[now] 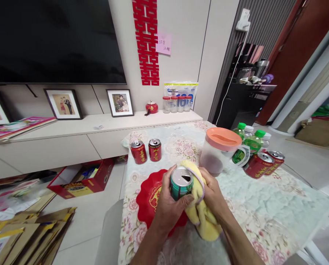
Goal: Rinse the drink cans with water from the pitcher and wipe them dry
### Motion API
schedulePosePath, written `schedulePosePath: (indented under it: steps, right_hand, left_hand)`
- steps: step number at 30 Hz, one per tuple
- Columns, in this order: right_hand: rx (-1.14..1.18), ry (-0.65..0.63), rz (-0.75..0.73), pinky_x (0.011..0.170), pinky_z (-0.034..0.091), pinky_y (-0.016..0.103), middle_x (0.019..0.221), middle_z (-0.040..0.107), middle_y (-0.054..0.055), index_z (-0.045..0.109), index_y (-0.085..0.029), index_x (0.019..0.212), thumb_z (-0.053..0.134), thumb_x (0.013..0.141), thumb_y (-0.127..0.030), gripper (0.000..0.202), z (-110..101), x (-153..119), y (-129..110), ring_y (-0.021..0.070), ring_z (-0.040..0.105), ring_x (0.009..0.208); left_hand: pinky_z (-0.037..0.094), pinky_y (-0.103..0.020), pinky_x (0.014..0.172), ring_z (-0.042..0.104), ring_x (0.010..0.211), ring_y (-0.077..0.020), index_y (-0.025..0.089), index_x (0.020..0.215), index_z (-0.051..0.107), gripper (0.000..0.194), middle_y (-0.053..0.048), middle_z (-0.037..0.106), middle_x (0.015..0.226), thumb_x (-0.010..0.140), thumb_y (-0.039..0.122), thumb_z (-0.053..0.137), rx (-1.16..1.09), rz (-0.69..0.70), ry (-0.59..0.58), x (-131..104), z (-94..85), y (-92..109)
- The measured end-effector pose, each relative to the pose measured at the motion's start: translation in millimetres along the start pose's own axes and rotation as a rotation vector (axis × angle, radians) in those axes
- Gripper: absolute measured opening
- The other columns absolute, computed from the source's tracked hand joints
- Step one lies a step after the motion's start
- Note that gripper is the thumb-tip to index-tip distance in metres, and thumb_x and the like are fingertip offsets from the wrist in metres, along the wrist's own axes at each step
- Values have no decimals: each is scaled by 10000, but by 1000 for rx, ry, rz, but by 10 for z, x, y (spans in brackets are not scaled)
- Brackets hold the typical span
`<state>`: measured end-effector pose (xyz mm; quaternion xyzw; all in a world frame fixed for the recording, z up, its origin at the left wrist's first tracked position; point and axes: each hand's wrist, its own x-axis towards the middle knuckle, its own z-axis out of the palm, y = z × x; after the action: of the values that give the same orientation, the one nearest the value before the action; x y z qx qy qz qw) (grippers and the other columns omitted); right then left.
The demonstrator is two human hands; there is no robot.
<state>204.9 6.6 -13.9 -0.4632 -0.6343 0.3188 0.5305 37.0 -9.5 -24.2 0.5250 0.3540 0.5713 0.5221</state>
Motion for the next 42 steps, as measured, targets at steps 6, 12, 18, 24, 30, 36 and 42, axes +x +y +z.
schedulePosePath:
  steps: [6,12,18,24,30,36,42]
  right_hand:
    - [-120,-12,-68,891,525,332,1052,743,70,796,-222,1053,572,932,-322,274,32,-3,43,232,676,1000]
    - [-135,58,-147,987,515,363,1194,725,85,773,-258,1196,566,972,-276,306,70,-35,23,232,667,1110]
    - [-70,-5,-125,1024,496,382,1237,695,89,767,-263,1219,568,988,-322,310,19,-59,-25,243,641,1182]
    - [-54,30,-105,985,505,373,1168,682,86,760,-216,1122,739,869,-424,329,70,-74,-59,260,643,1139]
    - [-74,89,-27,872,499,326,1018,685,46,717,-215,985,733,866,-445,259,73,-66,-101,222,650,961]
    - [27,74,44,853,497,314,995,723,42,735,-212,982,650,926,-524,328,21,-42,-58,226,661,949]
    - [44,33,87,911,495,327,1002,759,38,730,-202,996,605,951,-537,360,33,-24,15,236,677,992]
  left_hand:
    - [504,-455,1130,603,1355,-331,253,1493,411,897,-129,593,1470,753,479,865,78,36,57,-16,18,-23]
    - [491,-476,1137,586,1377,-324,256,1529,337,900,-148,555,1509,806,454,834,125,46,66,-20,17,-115]
    - [457,-479,1175,566,1397,-313,258,1547,299,924,-143,532,1531,816,477,821,148,-8,89,-30,17,-95]
    - [462,-531,1157,576,1383,-339,240,1542,296,919,-181,529,1533,819,490,804,132,-44,123,1,3,-71]
    - [484,-503,1146,590,1370,-314,235,1512,306,804,-163,563,1484,850,392,736,167,-69,74,-19,38,16]
    - [499,-474,1138,603,1350,-300,244,1439,384,708,-139,576,1460,834,345,737,101,5,24,-50,50,1]
    - [516,-466,1112,604,1329,-290,258,1413,430,675,-130,542,1460,842,365,772,133,126,38,-80,60,-36]
